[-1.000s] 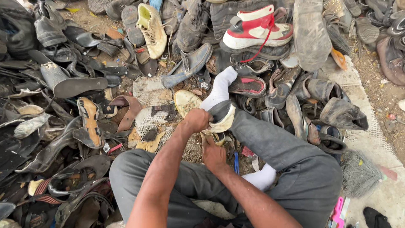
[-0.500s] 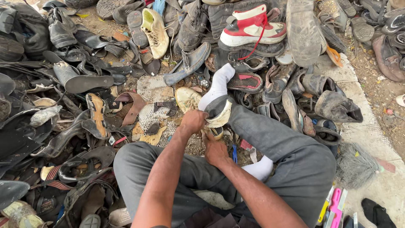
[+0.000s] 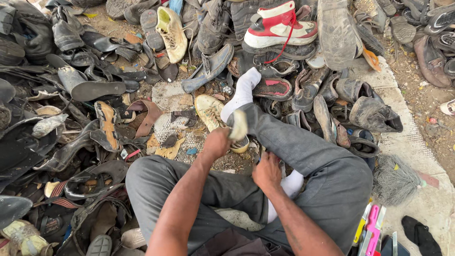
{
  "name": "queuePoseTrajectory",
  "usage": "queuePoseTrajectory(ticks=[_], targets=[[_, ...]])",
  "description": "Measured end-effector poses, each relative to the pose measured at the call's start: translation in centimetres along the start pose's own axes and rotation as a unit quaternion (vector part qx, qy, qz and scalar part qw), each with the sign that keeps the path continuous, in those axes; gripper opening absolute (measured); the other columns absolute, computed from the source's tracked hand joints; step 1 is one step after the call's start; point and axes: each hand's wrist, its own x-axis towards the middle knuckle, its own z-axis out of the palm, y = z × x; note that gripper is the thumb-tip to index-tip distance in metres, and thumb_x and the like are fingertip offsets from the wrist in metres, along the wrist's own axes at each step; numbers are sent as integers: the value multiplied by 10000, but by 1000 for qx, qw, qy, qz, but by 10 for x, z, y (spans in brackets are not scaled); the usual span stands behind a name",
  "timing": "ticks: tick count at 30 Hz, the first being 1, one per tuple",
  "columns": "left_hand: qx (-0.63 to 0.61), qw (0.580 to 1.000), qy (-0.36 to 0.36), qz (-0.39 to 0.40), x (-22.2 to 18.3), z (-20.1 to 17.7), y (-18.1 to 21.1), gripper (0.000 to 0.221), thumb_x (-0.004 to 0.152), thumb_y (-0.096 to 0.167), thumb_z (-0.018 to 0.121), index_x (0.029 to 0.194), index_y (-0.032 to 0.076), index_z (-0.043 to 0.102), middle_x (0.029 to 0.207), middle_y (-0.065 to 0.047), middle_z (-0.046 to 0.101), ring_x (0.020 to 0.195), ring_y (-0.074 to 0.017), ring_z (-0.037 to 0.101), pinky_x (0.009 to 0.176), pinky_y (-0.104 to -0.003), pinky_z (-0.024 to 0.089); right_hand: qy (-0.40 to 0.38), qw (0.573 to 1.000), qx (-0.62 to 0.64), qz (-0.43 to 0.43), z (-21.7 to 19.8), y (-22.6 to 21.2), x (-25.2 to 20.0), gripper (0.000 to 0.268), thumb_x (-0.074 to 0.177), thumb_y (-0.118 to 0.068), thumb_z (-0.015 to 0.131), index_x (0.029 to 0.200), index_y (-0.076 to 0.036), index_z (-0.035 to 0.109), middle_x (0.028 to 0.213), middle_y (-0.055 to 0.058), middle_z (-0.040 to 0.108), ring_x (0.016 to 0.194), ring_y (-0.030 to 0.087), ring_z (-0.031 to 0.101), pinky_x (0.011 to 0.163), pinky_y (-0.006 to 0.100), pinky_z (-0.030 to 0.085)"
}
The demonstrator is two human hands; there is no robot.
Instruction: The person sits on the ground and uses a small knife to scrape, cut, and remove parts from multiple old shoes, including soles and uppers, one after another.
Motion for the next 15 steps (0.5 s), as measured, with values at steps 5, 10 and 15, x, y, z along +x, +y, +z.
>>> queuePoseTrajectory(ticks=[5,10,15], targets=[[-83,991,16,-106,1,-5,4,349,917,347,766,962,18,659,942,-191,707,881,-366,688,837,-474,531,-57,991,98,67,27,24,10,395,814,-313,772,1020,-6,635,1019,247,693,996,442,669,869,524,523],[-15,997,-23,-68,-2,-6,11,291,953,309,679,1002,23,653,938,-169,698,843,-304,684,792,-457,553,-121,969,181,114,-2,31,-17,399,838,-406,761,961,-39,662,898,202,698,879,379,687,796,493,515],[190,978,-67,-50,-5,48,12,195,1004,169,483,1080,41,610,951,-174,716,875,-296,714,788,-443,574,-88,944,301,107,-26,15,-26,350,928,-377,676,861,-34,652,697,124,639,689,299,639,693,456,502]])
